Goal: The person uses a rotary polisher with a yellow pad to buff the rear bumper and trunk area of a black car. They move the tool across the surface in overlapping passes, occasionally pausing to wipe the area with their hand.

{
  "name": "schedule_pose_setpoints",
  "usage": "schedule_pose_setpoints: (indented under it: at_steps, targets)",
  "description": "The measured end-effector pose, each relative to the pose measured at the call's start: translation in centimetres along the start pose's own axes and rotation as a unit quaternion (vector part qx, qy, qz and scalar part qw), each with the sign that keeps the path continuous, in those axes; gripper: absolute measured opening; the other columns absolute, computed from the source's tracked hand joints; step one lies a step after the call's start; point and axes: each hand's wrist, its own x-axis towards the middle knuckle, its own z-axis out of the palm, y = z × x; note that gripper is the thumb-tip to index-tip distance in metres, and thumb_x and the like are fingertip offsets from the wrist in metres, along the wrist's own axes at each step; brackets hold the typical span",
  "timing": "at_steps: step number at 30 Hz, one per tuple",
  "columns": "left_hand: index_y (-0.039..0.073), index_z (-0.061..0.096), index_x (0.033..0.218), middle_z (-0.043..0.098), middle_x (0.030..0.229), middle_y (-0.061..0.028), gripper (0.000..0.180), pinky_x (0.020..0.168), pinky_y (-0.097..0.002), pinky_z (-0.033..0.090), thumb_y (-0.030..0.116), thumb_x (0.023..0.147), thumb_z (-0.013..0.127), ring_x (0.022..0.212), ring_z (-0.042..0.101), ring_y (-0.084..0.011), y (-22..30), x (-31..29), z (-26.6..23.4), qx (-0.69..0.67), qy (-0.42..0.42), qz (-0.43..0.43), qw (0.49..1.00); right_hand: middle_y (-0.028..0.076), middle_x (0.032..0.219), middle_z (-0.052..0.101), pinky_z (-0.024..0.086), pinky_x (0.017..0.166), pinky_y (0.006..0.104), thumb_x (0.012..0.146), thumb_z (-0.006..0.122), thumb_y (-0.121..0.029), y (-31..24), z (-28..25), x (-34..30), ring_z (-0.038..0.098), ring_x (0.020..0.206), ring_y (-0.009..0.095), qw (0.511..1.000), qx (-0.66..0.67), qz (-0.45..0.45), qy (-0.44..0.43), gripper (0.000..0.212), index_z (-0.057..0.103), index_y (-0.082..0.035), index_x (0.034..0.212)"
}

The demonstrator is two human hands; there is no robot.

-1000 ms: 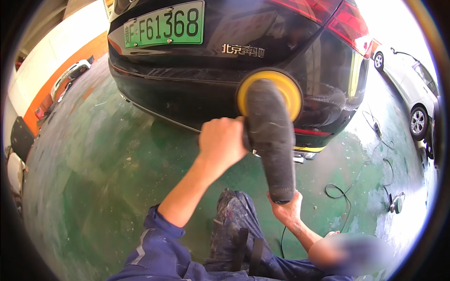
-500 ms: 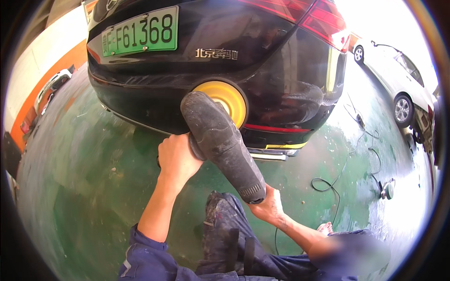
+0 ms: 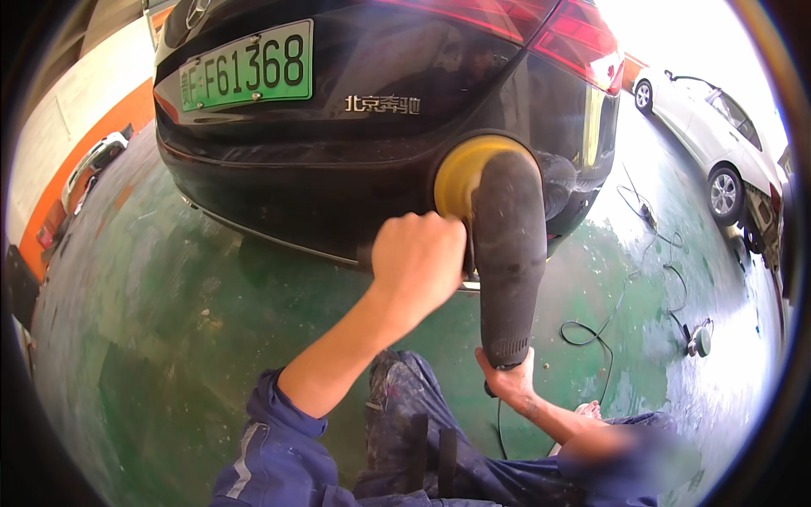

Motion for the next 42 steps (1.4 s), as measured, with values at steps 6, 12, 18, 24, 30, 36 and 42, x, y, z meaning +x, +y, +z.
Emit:
schedule_pose_setpoints:
  at_steps: [6, 12, 18, 24, 30, 36, 42]
  targets:
    - [0.006, 0.069, 0.077, 0.068, 0.066, -0.0176, 0.017, 0.059, -0.0471, 0.055, 0.022, 0.076, 0.075, 0.064, 0.07, -0.0379, -2.2, -4.7, 1.6, -0.044, -0.018, -0.078, 0.996, 0.01, 0.075, 0.069, 0.052, 0.063, 0.0357, 0.082, 0.078, -0.018, 2.4, 2.9, -0.6, 0.064, 0.069, 0.014, 0.997, 0.061, -0.035, -0.01, 0.024, 0.068, 0.003, 0.085]
    - [0.01, 0.072, 0.074, 0.067, 0.068, -0.0195, 0.03, 0.064, -0.0506, 0.054, 0.039, 0.072, 0.083, 0.069, 0.068, -0.0429, -5.7, -8.8, 2.1, -0.055, 0.046, -0.198, 0.978, 0.026, 0.091, 0.072, 0.056, 0.082, 0.0478, 0.076, 0.077, -0.018, -0.8, 2.1, 1.2, 0.069, 0.094, 0.045, 0.992, -0.057, -0.024, -0.111, 0.041, 0.064, -0.001, 0.111]
    - [0.009, 0.071, 0.082, 0.068, 0.067, -0.018, 0.025, 0.062, -0.0499, 0.054, 0.032, 0.075, 0.078, 0.066, 0.068, -0.0411, -2.2, -5.9, 1.8, -0.03, 0.012, -0.125, 0.992, 0.023, 0.095, 0.074, 0.056, 0.082, 0.0399, 0.076, 0.075, -0.011, 2.4, 1.1, 1.7, 0.074, 0.097, 0.036, 0.996, 0.018, -0.052, -0.069, 0.037, 0.066, 0.002, 0.11]
    - [0.005, 0.066, 0.081, 0.069, 0.066, -0.0146, 0.016, 0.057, -0.0429, 0.055, 0.018, 0.075, 0.074, 0.065, 0.072, -0.0324, 4.1, -1.7, 4.5, 0.016, -0.058, 0.015, 0.998, 0.012, 0.088, 0.075, 0.055, 0.072, 0.0384, 0.08, 0.077, -0.011, 8.9, 0.5, 2.3, 0.074, 0.081, 0.024, 0.994, 0.023, -0.099, 0.042, 0.017, 0.072, -0.001, 0.093]
    - [0.006, 0.065, 0.078, 0.07, 0.067, -0.0126, 0.009, 0.056, -0.0405, 0.057, 0.013, 0.076, 0.07, 0.064, 0.073, -0.0299, 3.1, -4.3, 6.4, -0.002, -0.047, -0.005, 0.999, 0.016, 0.096, 0.074, 0.054, 0.079, 0.0401, 0.081, 0.076, -0.016, 12.2, 2.2, 3.3, 0.072, 0.092, 0.03, 0.995, -0.057, -0.079, 0.004, 0.027, 0.069, -0.001, 0.103]
    - [0.01, 0.073, 0.076, 0.071, 0.075, -0.0177, 0.026, 0.065, -0.0488, 0.055, 0.035, 0.073, 0.081, 0.074, 0.07, -0.0399, -6.0, -11.8, 7.3, -0.1, 0.05, -0.194, 0.975, 0.023, 0.095, 0.073, 0.057, 0.084, 0.0447, 0.069, 0.077, -0.013, 6.8, 5.9, 4.9, 0.072, 0.096, 0.041, 0.991, -0.034, -0.101, -0.08, 0.043, 0.065, -0.002, 0.109]
    - [0.006, 0.075, 0.081, 0.072, 0.078, -0.0184, 0.024, 0.071, -0.0458, 0.056, 0.025, 0.071, 0.084, 0.08, 0.07, -0.0409, -13.1, -15.9, 7.8, -0.102, 0.11, -0.223, 0.963, 0.023, 0.093, 0.07, 0.054, 0.082, 0.0514, 0.067, 0.077, -0.02, 3.6, 10.8, 6.0, 0.068, 0.091, 0.046, 0.977, -0.12, -0.109, -0.14, 0.041, 0.06, -0.003, 0.1]
